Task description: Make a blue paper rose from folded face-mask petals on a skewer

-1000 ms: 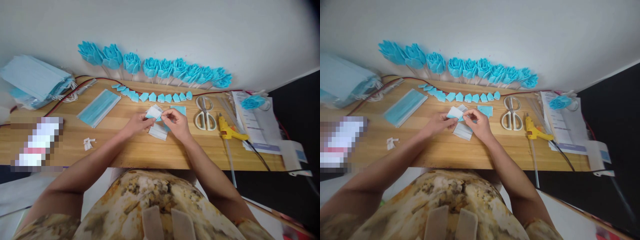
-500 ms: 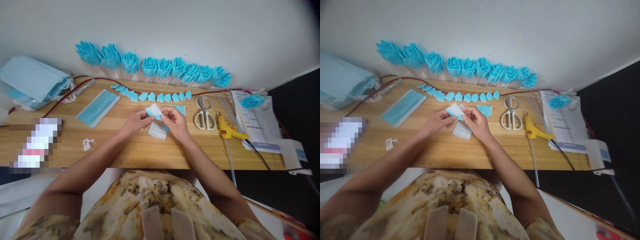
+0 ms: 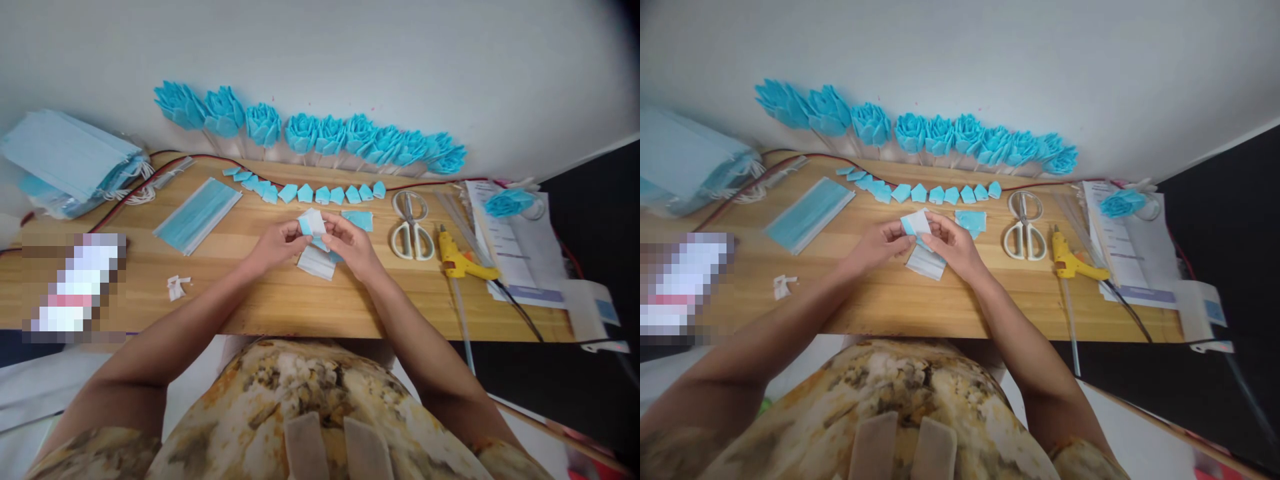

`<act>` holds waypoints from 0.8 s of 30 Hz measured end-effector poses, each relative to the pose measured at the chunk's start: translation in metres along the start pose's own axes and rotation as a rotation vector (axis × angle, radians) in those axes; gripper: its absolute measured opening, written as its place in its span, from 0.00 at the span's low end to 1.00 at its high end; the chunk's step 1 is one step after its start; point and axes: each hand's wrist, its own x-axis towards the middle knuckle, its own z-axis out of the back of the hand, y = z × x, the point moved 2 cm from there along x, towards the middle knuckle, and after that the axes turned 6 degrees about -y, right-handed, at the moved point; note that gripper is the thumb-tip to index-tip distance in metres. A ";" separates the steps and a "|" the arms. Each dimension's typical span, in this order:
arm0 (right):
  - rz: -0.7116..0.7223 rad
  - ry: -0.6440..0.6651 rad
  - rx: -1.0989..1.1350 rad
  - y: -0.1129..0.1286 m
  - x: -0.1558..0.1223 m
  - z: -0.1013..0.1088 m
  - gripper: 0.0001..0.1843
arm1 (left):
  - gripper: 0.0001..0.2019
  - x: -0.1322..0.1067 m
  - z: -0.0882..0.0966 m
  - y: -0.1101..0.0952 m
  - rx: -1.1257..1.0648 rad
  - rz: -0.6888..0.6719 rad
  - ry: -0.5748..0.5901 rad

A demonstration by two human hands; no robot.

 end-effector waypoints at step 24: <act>0.015 -0.038 -0.047 0.007 -0.003 -0.005 0.22 | 0.18 -0.003 -0.003 -0.002 -0.038 0.055 -0.020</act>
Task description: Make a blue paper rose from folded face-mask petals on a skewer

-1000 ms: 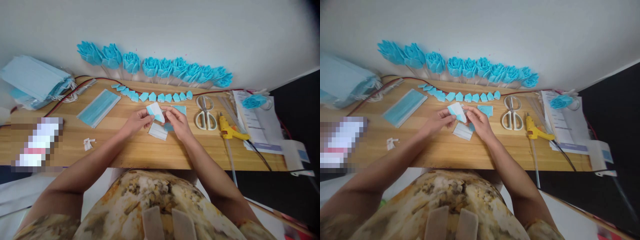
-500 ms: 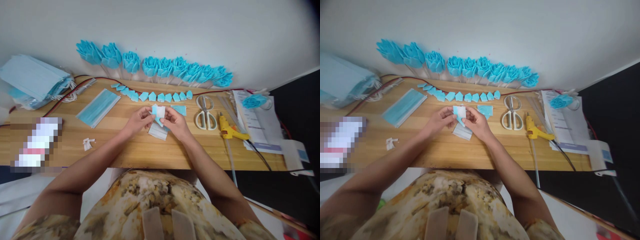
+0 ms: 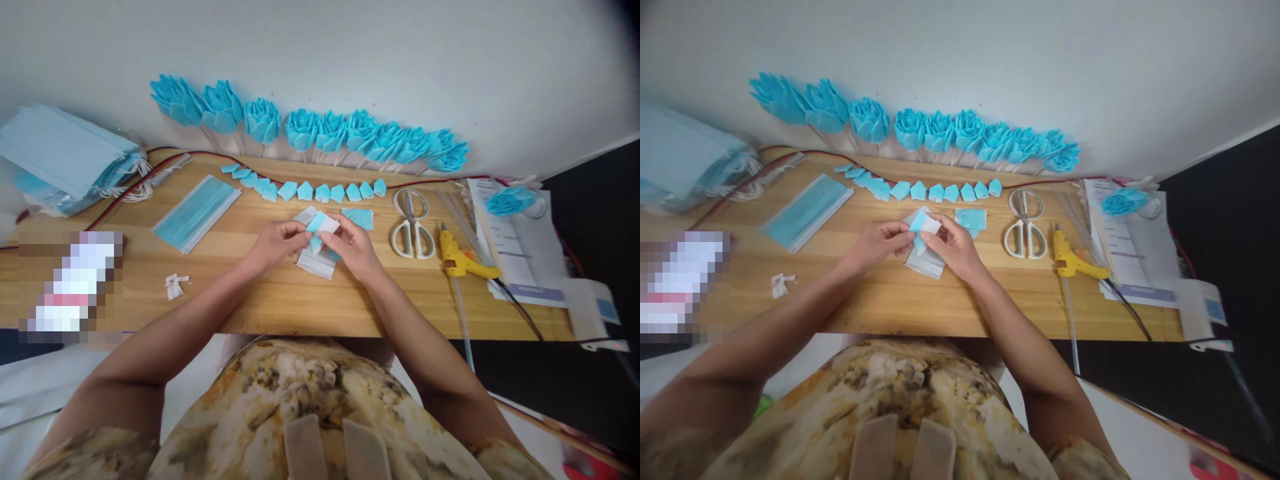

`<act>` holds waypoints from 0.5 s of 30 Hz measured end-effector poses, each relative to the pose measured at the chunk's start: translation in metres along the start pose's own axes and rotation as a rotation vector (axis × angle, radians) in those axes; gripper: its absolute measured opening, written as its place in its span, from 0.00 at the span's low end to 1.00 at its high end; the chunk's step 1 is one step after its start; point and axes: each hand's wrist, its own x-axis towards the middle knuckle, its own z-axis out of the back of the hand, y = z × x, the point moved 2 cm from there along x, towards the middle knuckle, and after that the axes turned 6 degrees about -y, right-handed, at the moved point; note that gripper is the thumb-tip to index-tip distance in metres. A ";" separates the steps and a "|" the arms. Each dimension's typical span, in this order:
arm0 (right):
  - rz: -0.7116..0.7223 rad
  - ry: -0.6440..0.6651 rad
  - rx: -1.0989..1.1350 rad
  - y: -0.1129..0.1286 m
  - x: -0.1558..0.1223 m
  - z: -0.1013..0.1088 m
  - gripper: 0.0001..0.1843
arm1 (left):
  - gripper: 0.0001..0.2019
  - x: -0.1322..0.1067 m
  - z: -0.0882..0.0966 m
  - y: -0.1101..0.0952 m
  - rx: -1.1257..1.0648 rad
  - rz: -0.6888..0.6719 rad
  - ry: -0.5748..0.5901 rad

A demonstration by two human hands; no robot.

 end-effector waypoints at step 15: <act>0.212 -0.009 -0.124 0.007 0.001 0.007 0.01 | 0.16 0.000 0.002 0.001 0.001 0.050 0.068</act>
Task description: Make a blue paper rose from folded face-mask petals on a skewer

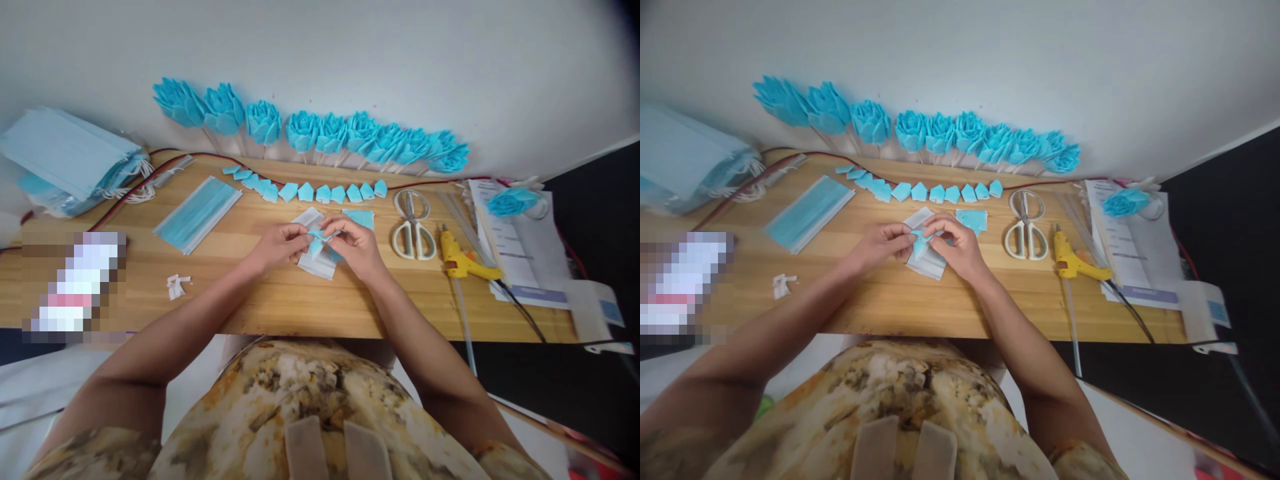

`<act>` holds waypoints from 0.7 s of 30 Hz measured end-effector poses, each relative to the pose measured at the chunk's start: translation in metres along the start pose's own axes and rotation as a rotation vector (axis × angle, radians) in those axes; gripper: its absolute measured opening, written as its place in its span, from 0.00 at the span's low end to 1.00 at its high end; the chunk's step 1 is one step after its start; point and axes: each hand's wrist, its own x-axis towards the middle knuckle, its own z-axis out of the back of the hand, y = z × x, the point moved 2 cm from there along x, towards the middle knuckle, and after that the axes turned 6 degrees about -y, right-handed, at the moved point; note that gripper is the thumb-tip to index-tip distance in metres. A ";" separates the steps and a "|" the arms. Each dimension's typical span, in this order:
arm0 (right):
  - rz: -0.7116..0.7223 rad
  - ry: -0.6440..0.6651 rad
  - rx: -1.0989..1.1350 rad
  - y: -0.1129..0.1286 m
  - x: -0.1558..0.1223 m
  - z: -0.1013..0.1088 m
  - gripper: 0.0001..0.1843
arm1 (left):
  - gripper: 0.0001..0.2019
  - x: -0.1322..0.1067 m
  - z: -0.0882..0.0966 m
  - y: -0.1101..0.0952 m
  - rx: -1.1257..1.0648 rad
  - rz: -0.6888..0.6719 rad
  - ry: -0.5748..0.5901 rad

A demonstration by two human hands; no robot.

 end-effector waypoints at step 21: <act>-0.046 0.030 0.045 0.001 0.000 -0.002 0.03 | 0.23 0.001 -0.001 -0.001 -0.036 -0.026 0.015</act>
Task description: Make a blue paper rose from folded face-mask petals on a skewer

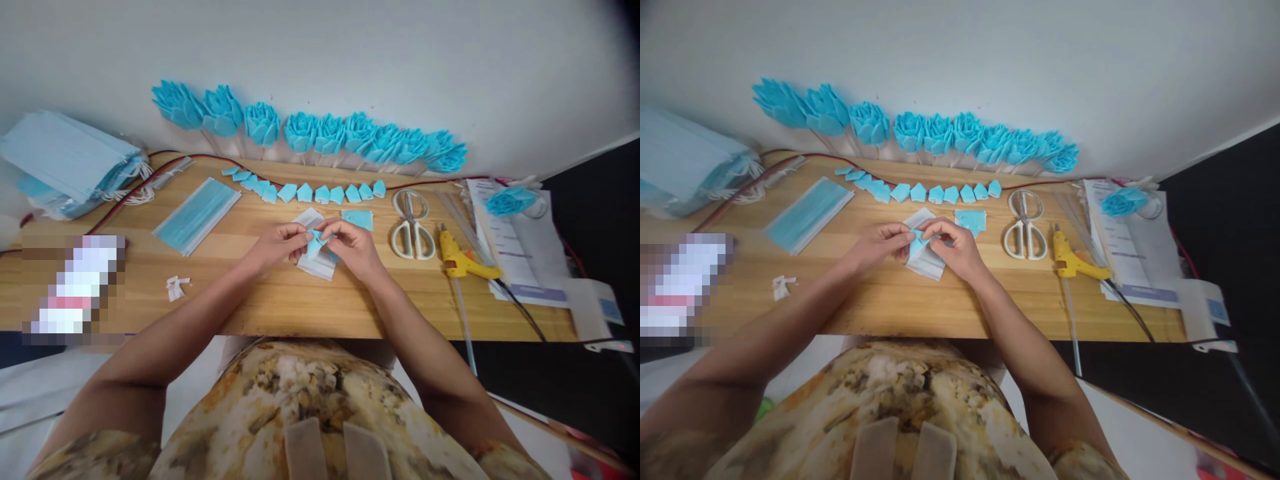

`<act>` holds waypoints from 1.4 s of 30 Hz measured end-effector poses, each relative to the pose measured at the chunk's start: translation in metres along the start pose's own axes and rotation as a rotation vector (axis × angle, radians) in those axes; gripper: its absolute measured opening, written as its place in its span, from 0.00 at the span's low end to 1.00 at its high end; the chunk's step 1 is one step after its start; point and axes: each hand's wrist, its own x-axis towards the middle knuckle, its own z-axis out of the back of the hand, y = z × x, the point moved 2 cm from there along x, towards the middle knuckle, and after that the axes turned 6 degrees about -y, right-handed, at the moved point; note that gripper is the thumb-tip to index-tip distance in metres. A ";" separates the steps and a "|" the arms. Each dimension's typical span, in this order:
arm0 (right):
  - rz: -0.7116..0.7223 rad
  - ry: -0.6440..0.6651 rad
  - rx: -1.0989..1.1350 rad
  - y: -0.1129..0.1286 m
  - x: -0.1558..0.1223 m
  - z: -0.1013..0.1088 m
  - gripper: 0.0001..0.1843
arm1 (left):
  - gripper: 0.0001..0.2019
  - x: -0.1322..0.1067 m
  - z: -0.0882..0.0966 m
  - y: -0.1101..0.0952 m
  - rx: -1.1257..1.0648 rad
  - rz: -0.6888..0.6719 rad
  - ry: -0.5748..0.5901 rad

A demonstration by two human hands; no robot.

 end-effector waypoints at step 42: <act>-0.285 0.007 0.027 -0.010 0.001 -0.002 0.21 | 0.15 -0.001 0.001 -0.002 0.206 -0.197 -0.139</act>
